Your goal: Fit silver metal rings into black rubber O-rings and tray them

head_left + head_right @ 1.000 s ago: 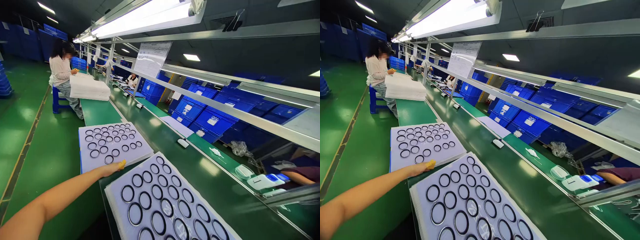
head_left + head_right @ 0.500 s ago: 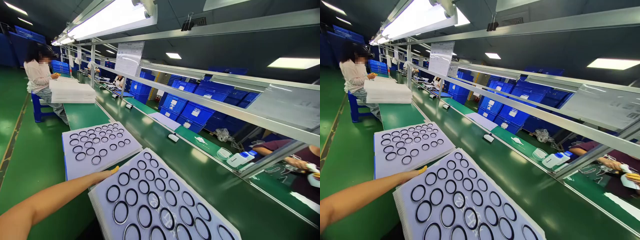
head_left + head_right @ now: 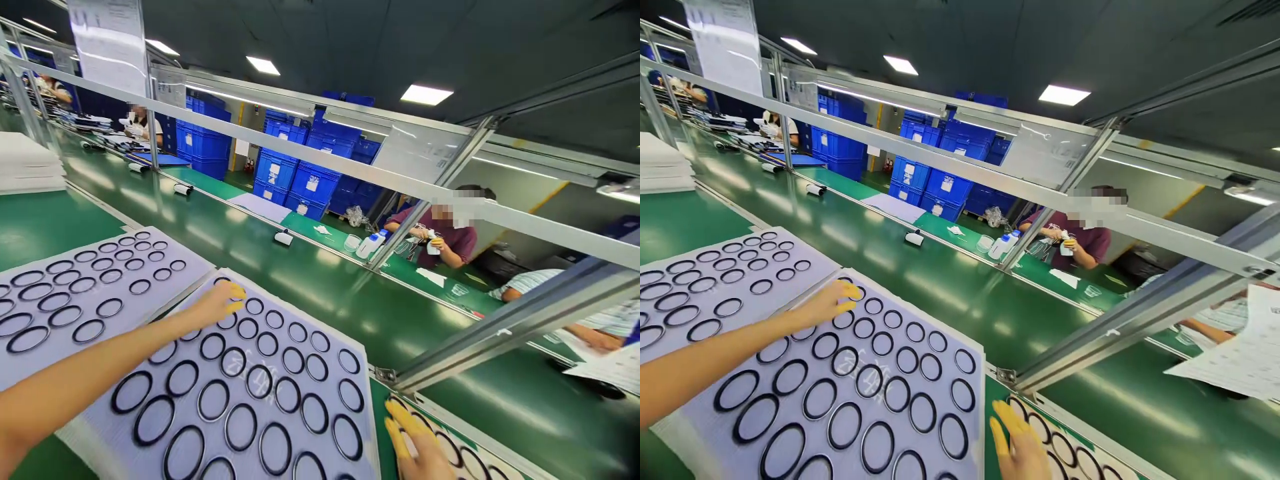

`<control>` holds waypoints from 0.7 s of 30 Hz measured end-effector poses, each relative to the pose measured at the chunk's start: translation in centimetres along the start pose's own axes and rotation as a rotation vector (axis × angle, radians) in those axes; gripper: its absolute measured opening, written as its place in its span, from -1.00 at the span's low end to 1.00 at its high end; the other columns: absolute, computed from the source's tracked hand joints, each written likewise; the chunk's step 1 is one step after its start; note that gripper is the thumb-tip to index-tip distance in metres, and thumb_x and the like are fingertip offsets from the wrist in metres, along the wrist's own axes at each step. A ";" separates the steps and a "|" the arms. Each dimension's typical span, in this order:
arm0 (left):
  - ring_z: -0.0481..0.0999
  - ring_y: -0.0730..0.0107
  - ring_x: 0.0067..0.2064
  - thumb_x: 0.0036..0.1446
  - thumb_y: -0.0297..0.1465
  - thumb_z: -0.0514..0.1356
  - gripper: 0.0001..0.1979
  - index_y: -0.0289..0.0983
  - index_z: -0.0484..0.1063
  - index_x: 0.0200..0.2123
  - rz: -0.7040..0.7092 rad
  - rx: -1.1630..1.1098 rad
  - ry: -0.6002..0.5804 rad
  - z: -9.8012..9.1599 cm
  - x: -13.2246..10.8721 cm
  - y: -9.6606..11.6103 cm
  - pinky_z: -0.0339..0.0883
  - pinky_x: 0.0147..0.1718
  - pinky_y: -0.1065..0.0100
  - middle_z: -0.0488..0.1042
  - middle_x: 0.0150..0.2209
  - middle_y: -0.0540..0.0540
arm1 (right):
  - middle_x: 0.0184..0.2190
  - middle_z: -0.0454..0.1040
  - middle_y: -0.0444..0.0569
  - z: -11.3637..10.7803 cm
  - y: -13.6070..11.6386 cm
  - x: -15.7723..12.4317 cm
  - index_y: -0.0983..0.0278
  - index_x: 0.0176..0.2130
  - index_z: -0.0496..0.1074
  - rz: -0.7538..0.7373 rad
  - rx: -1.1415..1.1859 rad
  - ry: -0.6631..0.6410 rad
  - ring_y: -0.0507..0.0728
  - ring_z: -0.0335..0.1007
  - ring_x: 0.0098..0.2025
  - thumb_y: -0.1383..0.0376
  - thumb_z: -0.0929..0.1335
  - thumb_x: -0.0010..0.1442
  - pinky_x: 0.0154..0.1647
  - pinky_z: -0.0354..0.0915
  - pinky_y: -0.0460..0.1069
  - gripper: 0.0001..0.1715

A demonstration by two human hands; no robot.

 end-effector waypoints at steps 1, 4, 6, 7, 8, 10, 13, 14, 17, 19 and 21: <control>0.37 0.15 0.13 0.16 -0.32 0.20 -0.80 -0.23 0.55 -0.19 0.075 0.017 -0.070 2.7 1.4 2.8 0.15 0.20 0.13 0.52 -0.02 -0.12 | -0.04 0.56 0.18 0.4 -1.2 1.7 0.35 -0.13 0.55 -0.049 -0.055 -0.014 0.36 0.39 0.09 0.42 0.37 0.17 0.21 0.18 0.30 -0.76; 0.44 0.19 0.04 0.25 -0.29 0.19 -0.78 -0.29 0.47 -0.13 0.201 0.081 -0.237 11.2 3.9 10.0 0.30 0.07 0.02 0.48 -0.02 -0.16 | -0.06 0.58 0.17 1.9 -5.4 5.5 0.34 -0.16 0.57 -0.172 -0.189 -0.050 0.32 0.43 0.04 0.40 0.32 0.24 0.19 0.21 0.21 -0.77; 0.45 0.19 0.02 0.26 -0.28 0.18 -0.75 -0.29 0.44 -0.07 0.222 0.118 -0.305 15.7 4.8 13.1 0.35 0.02 0.03 0.45 0.01 -0.17 | -0.18 0.60 0.06 2.8 -7.3 6.9 0.32 -0.27 0.55 -0.168 -0.260 -0.063 0.21 0.48 -0.06 0.37 0.34 0.27 0.09 0.29 0.20 -0.84; 0.45 0.19 0.02 0.27 -0.29 0.17 -0.74 -0.28 0.43 -0.04 0.216 0.129 -0.321 17.4 5.0 14.1 0.36 0.01 0.04 0.43 0.03 -0.18 | -0.24 0.59 -0.01 3.2 -7.9 7.4 0.31 -0.32 0.52 -0.148 -0.285 -0.069 0.17 0.49 -0.11 0.34 0.35 0.28 0.04 0.33 0.19 -0.85; 0.45 0.19 0.02 0.27 -0.29 0.17 -0.73 -0.28 0.42 -0.02 0.200 0.132 -0.331 18.7 5.3 14.8 0.37 0.00 0.04 0.42 0.04 -0.18 | -0.28 0.57 -0.05 3.5 -8.1 7.7 0.32 -0.36 0.50 -0.123 -0.299 -0.075 0.14 0.49 -0.14 0.32 0.37 0.27 -0.01 0.36 0.17 -0.84; 0.45 0.18 0.01 0.27 -0.29 0.18 -0.70 -0.28 0.39 0.02 0.158 0.108 -0.331 20.3 5.6 15.3 0.39 -0.01 0.04 0.41 0.06 -0.19 | -0.31 0.55 -0.09 3.9 -8.1 8.0 0.31 -0.40 0.46 -0.071 -0.284 -0.080 0.12 0.48 -0.18 0.30 0.40 0.25 -0.07 0.38 0.13 -0.81; 0.45 0.18 0.01 0.27 -0.30 0.17 -0.69 -0.28 0.38 0.03 0.087 -0.005 -0.304 20.5 6.1 15.1 0.39 -0.03 0.05 0.40 0.06 -0.19 | -0.32 0.52 -0.11 3.6 -7.3 8.0 0.31 -0.42 0.44 -0.004 -0.136 -0.043 0.11 0.46 -0.20 0.32 0.39 0.24 -0.06 0.36 0.13 -0.81; 0.46 0.18 0.00 0.28 -0.29 0.17 -0.70 -0.28 0.39 0.03 0.064 -0.061 -0.289 20.1 6.2 15.0 0.40 -0.03 0.05 0.40 0.06 -0.19 | -0.33 0.50 -0.10 3.2 -7.0 7.8 0.30 -0.41 0.43 0.018 -0.051 -0.016 0.12 0.44 -0.20 0.31 0.38 0.25 -0.06 0.34 0.14 -0.81; 0.47 0.21 -0.03 0.28 -0.28 0.16 -0.73 -0.30 0.41 -0.03 -0.005 -0.274 -0.237 18.1 5.8 14.5 0.40 -0.05 0.07 0.44 0.00 -0.17 | -0.39 0.47 -0.04 1.9 -6.1 6.3 0.26 -0.39 0.40 0.089 0.310 0.055 0.16 0.40 -0.29 0.14 0.32 0.25 -0.15 0.31 0.12 -0.73; 0.49 0.24 -0.09 0.29 -0.27 0.14 -0.76 -0.34 0.42 -0.12 -0.045 -0.449 -0.219 16.3 4.6 14.2 0.39 -0.08 0.10 0.47 -0.11 -0.14 | -0.45 0.46 -0.03 1.4 -6.0 4.4 0.24 -0.36 0.38 0.125 0.616 0.050 0.15 0.35 -0.40 -0.07 0.28 0.18 -0.32 0.30 0.06 -0.57; 0.49 0.31 -0.13 0.33 -0.30 0.03 -0.76 -0.34 0.39 -0.23 -0.071 -0.636 -0.231 14.3 2.4 14.0 0.37 -0.08 0.21 0.48 -0.20 -0.15 | -0.45 0.47 -0.05 1.5 -6.5 2.1 0.23 -0.33 0.38 0.158 0.912 0.005 0.10 0.29 -0.47 -0.20 0.30 0.09 -0.45 0.25 0.00 -0.45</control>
Point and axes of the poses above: each hand's wrist, its own x-axis towards the middle knuckle, its own z-axis out of the palm, y = z × x, the point moved 7 cm from there along x, towards the middle knuckle
